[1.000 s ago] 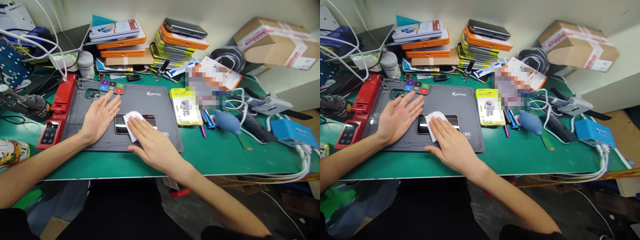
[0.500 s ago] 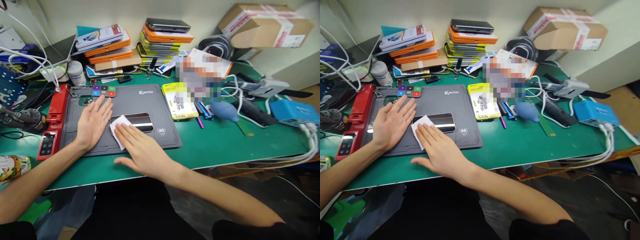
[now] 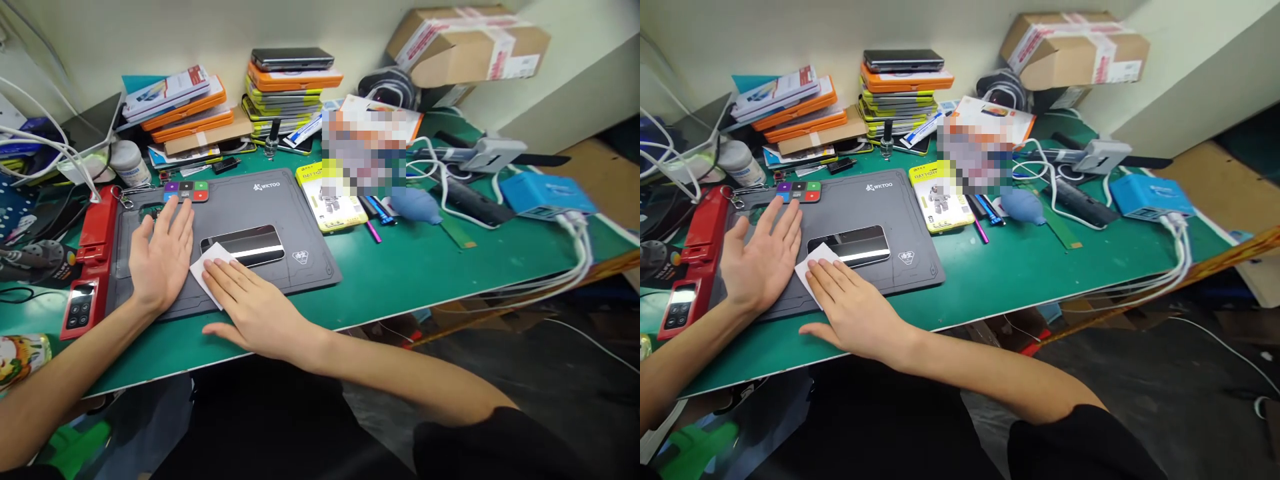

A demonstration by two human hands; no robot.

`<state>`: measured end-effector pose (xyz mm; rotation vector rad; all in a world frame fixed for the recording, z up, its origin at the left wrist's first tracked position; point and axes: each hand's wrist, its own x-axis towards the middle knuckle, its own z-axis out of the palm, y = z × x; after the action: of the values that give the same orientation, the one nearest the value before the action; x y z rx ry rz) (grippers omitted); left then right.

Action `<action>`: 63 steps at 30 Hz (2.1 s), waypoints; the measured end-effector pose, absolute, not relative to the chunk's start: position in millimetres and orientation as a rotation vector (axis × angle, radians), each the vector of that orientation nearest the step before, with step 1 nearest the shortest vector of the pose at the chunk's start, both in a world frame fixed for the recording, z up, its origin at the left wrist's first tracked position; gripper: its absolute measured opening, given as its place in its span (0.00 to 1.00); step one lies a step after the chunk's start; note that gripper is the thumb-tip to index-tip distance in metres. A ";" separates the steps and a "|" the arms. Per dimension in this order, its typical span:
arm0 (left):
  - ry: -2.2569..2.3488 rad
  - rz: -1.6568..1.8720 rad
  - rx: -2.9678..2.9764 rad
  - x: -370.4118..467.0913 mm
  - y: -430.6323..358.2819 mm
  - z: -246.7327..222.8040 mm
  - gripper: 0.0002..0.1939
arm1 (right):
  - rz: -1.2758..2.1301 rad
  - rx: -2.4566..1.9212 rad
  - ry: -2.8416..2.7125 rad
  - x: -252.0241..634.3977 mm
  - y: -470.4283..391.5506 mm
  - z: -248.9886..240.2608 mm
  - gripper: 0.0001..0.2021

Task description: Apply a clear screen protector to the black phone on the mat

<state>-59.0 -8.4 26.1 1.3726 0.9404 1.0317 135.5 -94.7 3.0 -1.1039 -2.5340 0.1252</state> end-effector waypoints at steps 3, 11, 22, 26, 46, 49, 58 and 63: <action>0.914 1.054 1.344 -58.7 -8.0 27.3 0.37 | 0.138 -1.172 -2.510 132.0 -79.0 5.3 0.40; 0.828 1.149 1.045 -53.6 -7.1 28.1 0.32 | 0.140 -1.189 -2.471 154.3 -84.3 6.2 0.41; 0.832 1.106 1.092 -54.5 -7.2 27.4 0.34 | 0.221 -1.247 -2.515 155.3 -52.9 13.5 0.40; 0.823 1.103 1.088 -54.6 -8.1 25.0 0.35 | 0.138 -1.284 -2.479 166.9 -88.6 5.4 0.43; 0.799 1.106 1.035 -52.6 -9.8 26.7 0.34 | 0.043 -1.480 -2.365 174.5 -64.7 7.4 0.38; 0.801 1.106 1.017 -52.5 -9.6 27.2 0.34 | 0.065 -1.463 -2.377 161.3 -59.8 7.6 0.42; 0.824 1.100 1.084 -52.2 -9.7 27.7 0.35 | 0.133 -1.158 -2.484 127.9 -92.6 7.5 0.43; 0.827 1.081 1.126 -53.0 -9.5 26.8 0.36 | 0.179 -1.175 -2.488 133.9 -87.0 6.6 0.41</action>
<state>-53.0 -9.5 26.8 1.1257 0.8274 1.0814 133.9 -87.0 6.6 -1.1750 -2.4884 0.1788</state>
